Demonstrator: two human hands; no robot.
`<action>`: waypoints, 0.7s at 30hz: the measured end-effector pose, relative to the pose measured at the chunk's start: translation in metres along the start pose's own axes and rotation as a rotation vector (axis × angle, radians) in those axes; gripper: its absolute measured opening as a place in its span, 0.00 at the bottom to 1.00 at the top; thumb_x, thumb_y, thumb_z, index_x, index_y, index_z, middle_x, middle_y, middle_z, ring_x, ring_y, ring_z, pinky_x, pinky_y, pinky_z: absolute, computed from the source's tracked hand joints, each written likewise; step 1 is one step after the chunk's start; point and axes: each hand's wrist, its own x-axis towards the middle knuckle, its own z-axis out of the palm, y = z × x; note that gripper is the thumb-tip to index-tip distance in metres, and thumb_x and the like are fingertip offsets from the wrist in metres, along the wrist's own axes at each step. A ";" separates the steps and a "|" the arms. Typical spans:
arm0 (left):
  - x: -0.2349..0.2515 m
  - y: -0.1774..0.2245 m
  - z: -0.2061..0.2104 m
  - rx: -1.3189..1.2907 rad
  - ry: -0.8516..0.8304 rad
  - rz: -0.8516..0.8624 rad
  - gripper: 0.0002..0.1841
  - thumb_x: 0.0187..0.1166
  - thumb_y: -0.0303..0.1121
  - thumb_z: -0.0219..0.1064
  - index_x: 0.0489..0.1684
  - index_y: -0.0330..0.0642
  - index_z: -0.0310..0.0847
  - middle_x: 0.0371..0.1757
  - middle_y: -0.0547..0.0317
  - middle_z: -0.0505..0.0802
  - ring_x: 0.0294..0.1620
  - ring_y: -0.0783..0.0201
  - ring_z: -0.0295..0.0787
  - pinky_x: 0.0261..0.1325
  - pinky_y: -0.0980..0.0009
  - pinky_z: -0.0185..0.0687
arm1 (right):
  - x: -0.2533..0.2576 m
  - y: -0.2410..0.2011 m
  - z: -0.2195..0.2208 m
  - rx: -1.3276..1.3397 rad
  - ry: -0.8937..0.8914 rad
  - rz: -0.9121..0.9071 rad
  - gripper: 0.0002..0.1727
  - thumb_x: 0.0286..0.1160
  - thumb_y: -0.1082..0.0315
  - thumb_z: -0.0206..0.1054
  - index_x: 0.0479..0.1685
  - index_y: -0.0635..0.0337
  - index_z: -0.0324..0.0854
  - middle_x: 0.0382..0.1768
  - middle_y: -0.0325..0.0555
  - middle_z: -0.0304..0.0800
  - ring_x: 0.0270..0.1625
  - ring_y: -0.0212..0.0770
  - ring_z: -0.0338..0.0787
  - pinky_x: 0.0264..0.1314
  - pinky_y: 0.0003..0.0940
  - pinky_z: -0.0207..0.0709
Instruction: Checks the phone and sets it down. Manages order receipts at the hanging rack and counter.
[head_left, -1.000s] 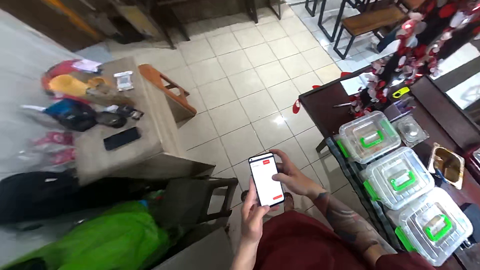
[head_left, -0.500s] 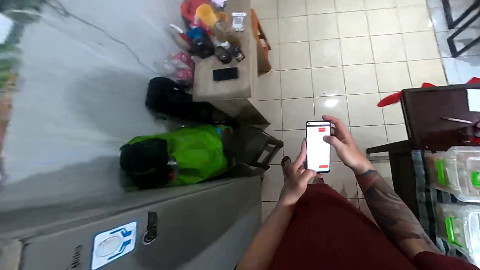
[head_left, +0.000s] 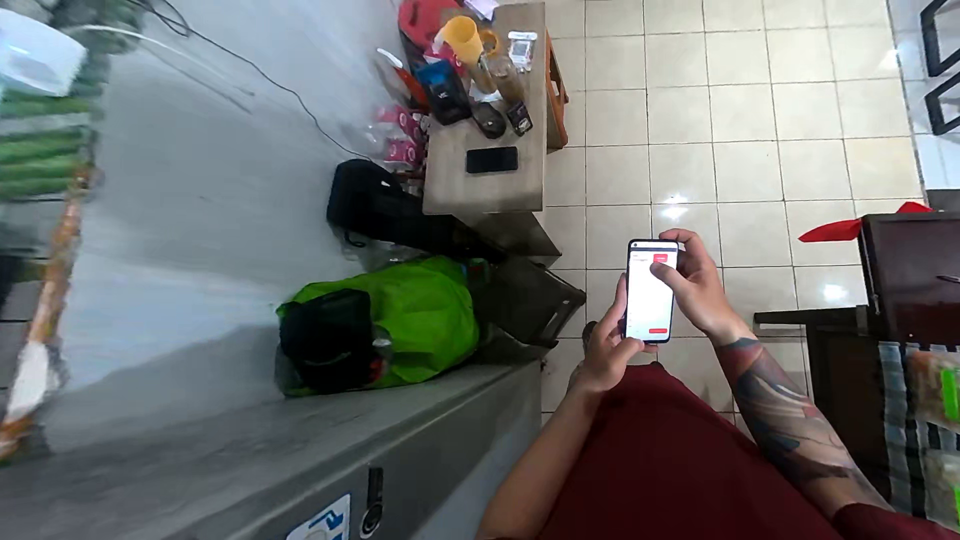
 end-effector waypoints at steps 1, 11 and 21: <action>0.003 0.002 -0.005 -0.007 -0.006 0.004 0.51 0.67 0.20 0.58 0.98 0.53 0.38 0.77 0.41 0.81 0.56 0.49 0.93 0.46 0.50 0.96 | 0.004 -0.001 0.003 0.006 -0.005 -0.001 0.27 0.85 0.64 0.64 0.81 0.42 0.64 0.52 0.48 0.92 0.41 0.44 0.94 0.39 0.39 0.91; 0.032 0.027 -0.048 -0.024 0.033 0.013 0.51 0.66 0.19 0.57 0.98 0.55 0.39 0.76 0.41 0.81 0.56 0.47 0.92 0.47 0.48 0.95 | 0.036 -0.005 0.034 0.035 -0.083 0.001 0.48 0.80 0.73 0.59 0.96 0.33 0.36 0.70 0.50 0.85 0.58 0.50 0.93 0.57 0.48 0.91; 0.057 0.044 -0.077 0.004 0.022 0.003 0.52 0.68 0.18 0.57 0.99 0.58 0.37 0.77 0.42 0.80 0.57 0.47 0.91 0.47 0.48 0.95 | 0.060 0.004 0.056 -0.003 -0.084 -0.009 0.59 0.70 0.72 0.72 0.97 0.31 0.33 0.64 0.50 0.88 0.57 0.51 0.93 0.57 0.49 0.91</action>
